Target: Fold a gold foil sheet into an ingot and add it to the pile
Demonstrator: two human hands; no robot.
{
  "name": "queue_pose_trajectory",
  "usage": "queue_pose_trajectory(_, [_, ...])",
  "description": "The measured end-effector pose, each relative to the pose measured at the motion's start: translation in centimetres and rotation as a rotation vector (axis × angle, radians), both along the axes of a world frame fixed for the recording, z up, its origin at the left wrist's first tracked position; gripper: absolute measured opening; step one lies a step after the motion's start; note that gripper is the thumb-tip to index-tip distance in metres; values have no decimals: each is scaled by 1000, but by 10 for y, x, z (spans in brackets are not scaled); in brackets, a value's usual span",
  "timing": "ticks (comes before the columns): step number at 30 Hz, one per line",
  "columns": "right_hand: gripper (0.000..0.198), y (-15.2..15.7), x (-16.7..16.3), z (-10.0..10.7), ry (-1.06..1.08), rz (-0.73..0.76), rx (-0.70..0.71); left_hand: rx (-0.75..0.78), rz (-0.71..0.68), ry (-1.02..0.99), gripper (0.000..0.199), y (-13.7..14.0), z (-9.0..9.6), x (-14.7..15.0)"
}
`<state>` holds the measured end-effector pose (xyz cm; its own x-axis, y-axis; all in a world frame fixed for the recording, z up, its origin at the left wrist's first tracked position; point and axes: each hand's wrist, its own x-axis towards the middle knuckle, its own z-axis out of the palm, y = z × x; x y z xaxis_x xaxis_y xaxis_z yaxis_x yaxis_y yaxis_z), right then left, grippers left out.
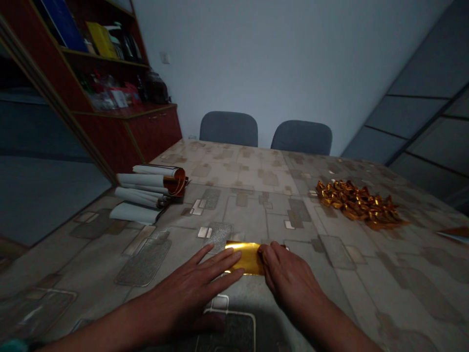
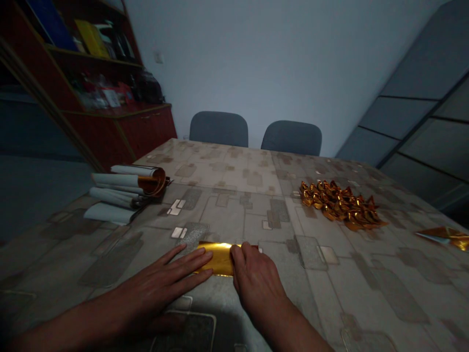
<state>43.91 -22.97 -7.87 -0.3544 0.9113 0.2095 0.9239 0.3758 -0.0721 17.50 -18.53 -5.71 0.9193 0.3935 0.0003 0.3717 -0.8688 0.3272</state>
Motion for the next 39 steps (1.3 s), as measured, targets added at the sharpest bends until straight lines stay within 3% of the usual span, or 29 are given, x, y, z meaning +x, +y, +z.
queue_pose_trajectory(5, [34, -3, 10, 3, 21, -31, -64, 36, 5, -27, 76, 3, 8, -12])
queue_pose_trajectory(10, [34, -3, 22, 3, 91, -53, -92, 130, -21, -3, 59, 10, 12, 1])
queue_pose_trajectory(15, [28, -1, 19, 14, 93, -76, -171, 230, 64, -20, 9, 10, 11, 38])
queue_pose_trajectory(22, [4, -5, 9, 31, 152, -70, -179, 306, 87, 28, 10, 11, 13, 60])
queue_pose_trajectory(27, [10, -8, 3, 33, 143, 129, -141, 338, 72, -39, 20, 11, 3, 54])
queue_pose_trajectory(32, [3, -12, 6, 37, 111, 137, -58, 287, 120, -81, 25, 4, -2, 51])
queue_pose_trajectory(36, [8, -12, 11, 38, 55, 190, -119, 264, 158, -86, 24, -2, -4, 55])
queue_pose_trajectory(39, [8, -13, 11, 40, 38, 186, -161, 228, 89, -67, 27, -4, -13, 55])
